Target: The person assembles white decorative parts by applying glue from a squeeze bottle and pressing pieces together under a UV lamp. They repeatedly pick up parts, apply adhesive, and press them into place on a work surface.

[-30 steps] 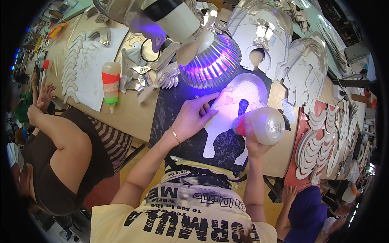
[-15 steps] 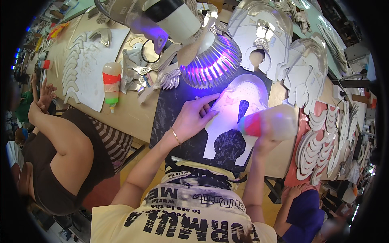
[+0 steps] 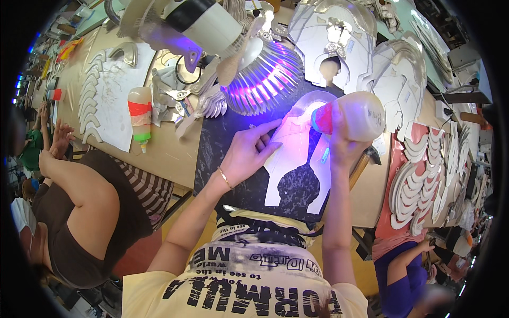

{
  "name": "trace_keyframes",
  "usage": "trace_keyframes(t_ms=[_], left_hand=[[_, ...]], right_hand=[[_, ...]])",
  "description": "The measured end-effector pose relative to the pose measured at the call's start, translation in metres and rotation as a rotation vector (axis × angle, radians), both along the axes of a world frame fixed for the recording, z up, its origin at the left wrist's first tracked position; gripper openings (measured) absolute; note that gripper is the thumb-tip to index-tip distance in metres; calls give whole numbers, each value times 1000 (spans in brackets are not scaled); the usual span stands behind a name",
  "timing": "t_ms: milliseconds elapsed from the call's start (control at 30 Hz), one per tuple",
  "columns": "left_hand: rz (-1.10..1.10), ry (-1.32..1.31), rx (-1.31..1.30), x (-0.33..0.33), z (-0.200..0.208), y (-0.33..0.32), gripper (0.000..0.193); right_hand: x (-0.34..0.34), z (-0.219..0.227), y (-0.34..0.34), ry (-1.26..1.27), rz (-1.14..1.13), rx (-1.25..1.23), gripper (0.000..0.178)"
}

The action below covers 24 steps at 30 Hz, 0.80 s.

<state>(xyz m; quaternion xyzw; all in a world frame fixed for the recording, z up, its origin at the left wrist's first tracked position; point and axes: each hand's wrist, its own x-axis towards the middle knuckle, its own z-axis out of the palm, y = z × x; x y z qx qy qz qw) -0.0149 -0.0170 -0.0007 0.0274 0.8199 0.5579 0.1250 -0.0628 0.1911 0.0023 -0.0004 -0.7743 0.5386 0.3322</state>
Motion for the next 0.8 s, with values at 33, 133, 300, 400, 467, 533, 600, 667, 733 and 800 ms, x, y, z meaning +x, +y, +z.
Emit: trace_keyframes(t_ms=[33, 133, 300, 400, 467, 533, 600, 667, 733, 800], left_hand=[[-3, 4, 1, 0, 0, 0, 53], [-8, 11, -9, -1, 0, 0, 54], [-5, 17, -11, -1, -1, 0, 54], [-7, 41, -17, -1, -1, -1, 53], [-8, 31, -9, -1, -1, 0, 53], [-2, -9, 10, -1, -1, 0, 53], [-1, -12, -2, -1, 0, 0, 53], [-1, -17, -3, 0, 0, 0, 53], [2, -13, 11, 0, 0, 0, 53], [8, -24, 17, -1, -1, 1, 53]], right_hand=[[1, 0, -1, 20, 3, 7, 35], [6, -1, -1, 34, 51, 31, 33], [10, -1, 1, 41, 32, 153, 34], [14, -1, 1, 30, 65, 156, 36], [17, -1, 1, 14, 80, 153, 36], [19, -1, 0, -5, 68, 181, 36], [20, -1, 1, -6, 75, 200, 37], [20, -2, 2, 4, 85, 228, 38], [21, -4, 5, 36, 104, 266, 39], [23, -6, 8, -8, 114, 245, 39]])
